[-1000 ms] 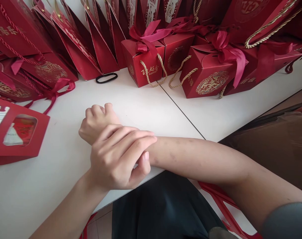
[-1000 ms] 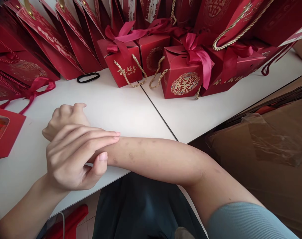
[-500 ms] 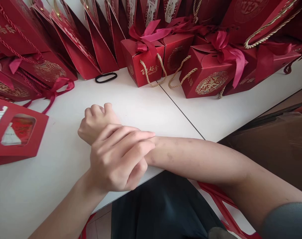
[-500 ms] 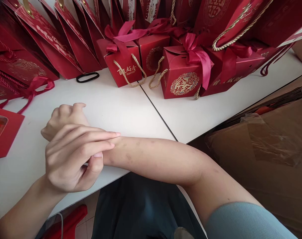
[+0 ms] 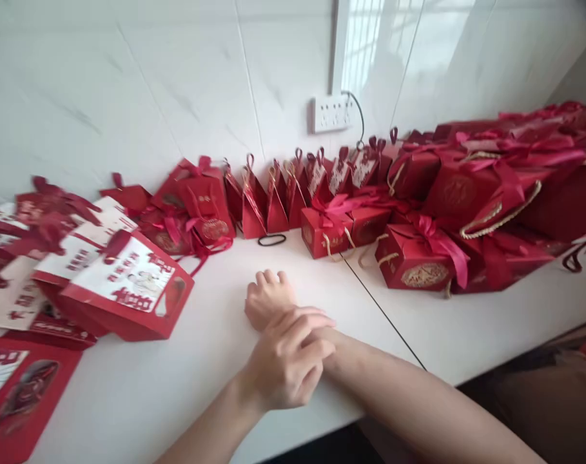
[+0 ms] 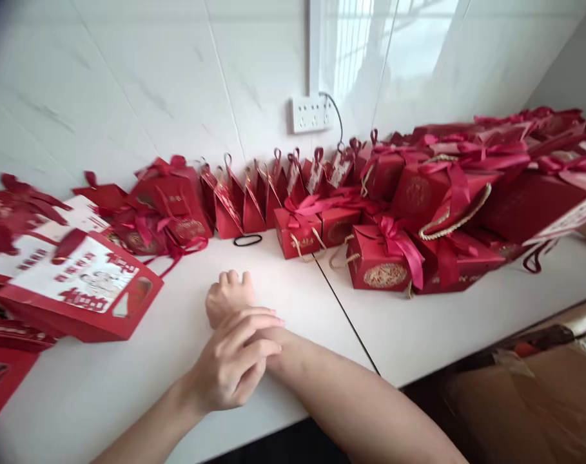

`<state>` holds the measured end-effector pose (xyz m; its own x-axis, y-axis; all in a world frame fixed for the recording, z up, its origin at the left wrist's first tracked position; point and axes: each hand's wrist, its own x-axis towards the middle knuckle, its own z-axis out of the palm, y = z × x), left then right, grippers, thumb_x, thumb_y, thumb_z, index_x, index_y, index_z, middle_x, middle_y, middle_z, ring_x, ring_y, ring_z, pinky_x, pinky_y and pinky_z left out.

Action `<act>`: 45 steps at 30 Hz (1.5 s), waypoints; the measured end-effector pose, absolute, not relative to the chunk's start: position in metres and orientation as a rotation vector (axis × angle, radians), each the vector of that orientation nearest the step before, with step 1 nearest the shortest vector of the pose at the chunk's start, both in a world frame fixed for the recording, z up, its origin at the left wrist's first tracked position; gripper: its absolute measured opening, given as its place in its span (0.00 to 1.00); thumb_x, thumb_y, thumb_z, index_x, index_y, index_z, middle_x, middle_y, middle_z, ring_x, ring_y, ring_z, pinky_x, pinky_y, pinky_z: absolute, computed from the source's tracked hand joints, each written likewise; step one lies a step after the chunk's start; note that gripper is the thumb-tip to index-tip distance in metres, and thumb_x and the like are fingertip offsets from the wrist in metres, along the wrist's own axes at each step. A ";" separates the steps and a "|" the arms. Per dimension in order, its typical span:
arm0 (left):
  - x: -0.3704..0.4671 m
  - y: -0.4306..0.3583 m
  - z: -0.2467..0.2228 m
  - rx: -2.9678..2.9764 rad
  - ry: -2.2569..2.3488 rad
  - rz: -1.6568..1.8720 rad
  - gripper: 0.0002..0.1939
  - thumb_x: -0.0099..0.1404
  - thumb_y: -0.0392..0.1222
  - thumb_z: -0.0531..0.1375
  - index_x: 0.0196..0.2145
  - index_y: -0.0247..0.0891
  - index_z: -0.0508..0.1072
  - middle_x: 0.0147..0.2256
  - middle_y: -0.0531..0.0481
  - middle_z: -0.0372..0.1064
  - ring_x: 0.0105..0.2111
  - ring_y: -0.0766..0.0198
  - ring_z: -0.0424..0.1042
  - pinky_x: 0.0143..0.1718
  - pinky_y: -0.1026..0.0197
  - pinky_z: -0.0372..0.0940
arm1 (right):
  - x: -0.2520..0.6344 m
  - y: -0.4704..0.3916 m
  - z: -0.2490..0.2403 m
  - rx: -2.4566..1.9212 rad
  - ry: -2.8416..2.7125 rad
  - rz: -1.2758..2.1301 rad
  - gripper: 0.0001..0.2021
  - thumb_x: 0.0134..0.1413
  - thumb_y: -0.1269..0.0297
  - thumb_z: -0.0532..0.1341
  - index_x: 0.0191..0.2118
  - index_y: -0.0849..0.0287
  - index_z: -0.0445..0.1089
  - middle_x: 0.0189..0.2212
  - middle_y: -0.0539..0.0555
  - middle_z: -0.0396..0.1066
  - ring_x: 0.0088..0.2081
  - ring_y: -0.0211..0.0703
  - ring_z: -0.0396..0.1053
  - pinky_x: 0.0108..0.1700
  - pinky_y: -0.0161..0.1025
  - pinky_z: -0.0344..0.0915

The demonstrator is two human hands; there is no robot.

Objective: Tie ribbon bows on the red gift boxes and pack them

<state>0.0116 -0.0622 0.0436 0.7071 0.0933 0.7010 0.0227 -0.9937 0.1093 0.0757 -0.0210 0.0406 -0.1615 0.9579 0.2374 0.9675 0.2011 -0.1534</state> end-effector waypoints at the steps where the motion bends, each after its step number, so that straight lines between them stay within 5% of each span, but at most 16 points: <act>1: 0.010 -0.061 0.043 2.811 0.118 1.198 0.10 0.57 0.27 0.51 0.32 0.36 0.68 0.41 0.44 0.69 0.45 0.58 0.68 0.44 0.56 0.66 | 0.077 -0.019 0.041 -1.821 -2.166 -0.089 0.09 0.56 0.70 0.55 0.34 0.66 0.73 0.35 0.63 0.70 0.38 0.49 0.65 0.38 0.46 0.62; 9: -0.009 -0.039 0.035 2.748 0.472 1.399 0.13 0.58 0.25 0.49 0.38 0.37 0.65 0.43 0.43 0.62 0.47 0.58 0.63 0.44 0.56 0.66 | 0.143 -0.007 0.070 -1.591 -1.760 -0.532 0.10 0.59 0.70 0.52 0.39 0.61 0.70 0.44 0.59 0.70 0.45 0.47 0.64 0.45 0.43 0.59; 13: -0.009 -0.024 0.026 2.737 0.555 1.328 0.14 0.58 0.24 0.48 0.38 0.39 0.64 0.43 0.44 0.62 0.45 0.59 0.64 0.41 0.57 0.68 | 0.172 0.003 0.061 -1.742 -1.328 -0.694 0.14 0.54 0.65 0.57 0.46 0.63 0.67 0.50 0.66 0.65 0.52 0.56 0.60 0.53 0.54 0.54; 21: -0.002 -0.010 0.018 2.693 0.604 1.179 0.15 0.57 0.24 0.48 0.38 0.40 0.64 0.44 0.45 0.63 0.45 0.59 0.66 0.40 0.57 0.68 | 0.173 0.009 0.044 -2.043 -1.362 -0.508 0.16 0.53 0.67 0.57 0.49 0.62 0.64 0.49 0.65 0.66 0.53 0.59 0.60 0.55 0.65 0.49; 29: -0.016 0.005 0.015 2.192 0.900 1.199 0.18 0.61 0.37 0.52 0.49 0.40 0.59 0.48 0.41 0.60 0.51 0.53 0.63 0.50 0.46 0.62 | 0.148 0.001 0.044 -1.620 -1.514 -0.351 0.21 0.53 0.57 0.57 0.51 0.60 0.59 0.48 0.63 0.63 0.48 0.55 0.63 0.46 0.53 0.62; 35: -0.021 0.016 0.022 1.536 1.082 1.309 0.24 0.61 0.52 0.54 0.51 0.39 0.56 0.54 0.39 0.57 0.54 0.54 0.61 0.52 0.49 0.60 | 0.135 -0.007 0.046 -1.163 -1.460 -0.149 0.12 0.59 0.61 0.50 0.47 0.58 0.58 0.44 0.61 0.61 0.40 0.45 0.65 0.37 0.43 0.66; 45: -0.024 0.019 0.030 1.431 1.103 1.295 0.19 0.61 0.53 0.55 0.43 0.38 0.63 0.47 0.41 0.65 0.49 0.56 0.67 0.49 0.52 0.62 | 0.144 0.007 0.026 -1.311 -1.463 0.460 0.32 0.56 0.50 0.54 0.60 0.60 0.44 0.59 0.68 0.50 0.60 0.54 0.54 0.56 0.56 0.60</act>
